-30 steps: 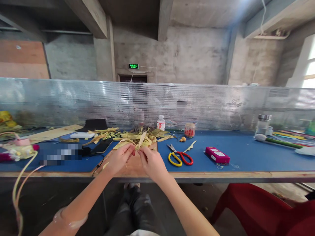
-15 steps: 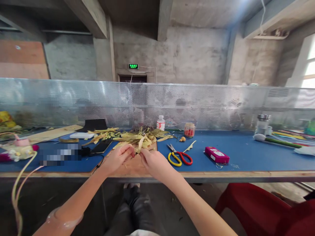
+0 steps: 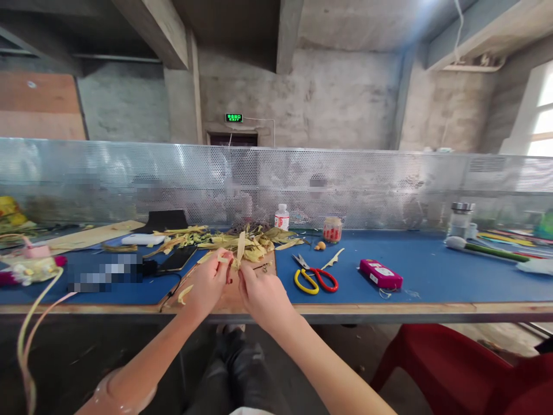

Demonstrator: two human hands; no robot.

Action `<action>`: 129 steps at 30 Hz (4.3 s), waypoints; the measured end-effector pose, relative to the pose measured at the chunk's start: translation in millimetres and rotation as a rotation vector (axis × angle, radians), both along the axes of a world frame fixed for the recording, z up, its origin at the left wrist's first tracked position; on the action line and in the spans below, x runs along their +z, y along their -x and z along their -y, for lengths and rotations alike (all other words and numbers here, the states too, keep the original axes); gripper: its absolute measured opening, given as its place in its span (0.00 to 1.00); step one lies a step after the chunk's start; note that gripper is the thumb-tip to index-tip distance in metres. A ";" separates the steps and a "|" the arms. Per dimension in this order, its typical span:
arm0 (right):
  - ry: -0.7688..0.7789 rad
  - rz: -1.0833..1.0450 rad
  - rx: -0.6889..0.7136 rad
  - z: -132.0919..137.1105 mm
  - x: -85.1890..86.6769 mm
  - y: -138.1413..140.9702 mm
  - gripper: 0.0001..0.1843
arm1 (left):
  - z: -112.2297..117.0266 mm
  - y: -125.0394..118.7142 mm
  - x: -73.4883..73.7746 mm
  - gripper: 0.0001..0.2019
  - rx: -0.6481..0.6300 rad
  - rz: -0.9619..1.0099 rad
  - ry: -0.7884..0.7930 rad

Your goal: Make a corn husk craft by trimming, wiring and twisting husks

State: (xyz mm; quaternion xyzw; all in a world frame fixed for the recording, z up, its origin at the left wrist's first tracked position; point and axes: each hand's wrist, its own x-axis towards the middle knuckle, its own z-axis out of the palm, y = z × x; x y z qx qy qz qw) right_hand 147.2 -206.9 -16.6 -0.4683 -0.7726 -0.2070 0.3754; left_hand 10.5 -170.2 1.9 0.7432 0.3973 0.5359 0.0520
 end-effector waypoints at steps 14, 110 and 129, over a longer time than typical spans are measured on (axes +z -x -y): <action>-0.018 -0.362 0.165 8.7 -0.9 11.5 0.21 | 1.5 14.2 -0.4 0.12 -0.138 -0.089 -0.072; 0.431 -1.034 0.497 -31.9 8.9 4.0 0.14 | -15.6 18.0 -17.3 0.12 -0.501 0.089 0.600; 0.338 -0.200 0.179 -30.7 -16.6 -10.2 0.11 | -31.0 21.4 -22.9 0.16 -0.405 -0.026 0.438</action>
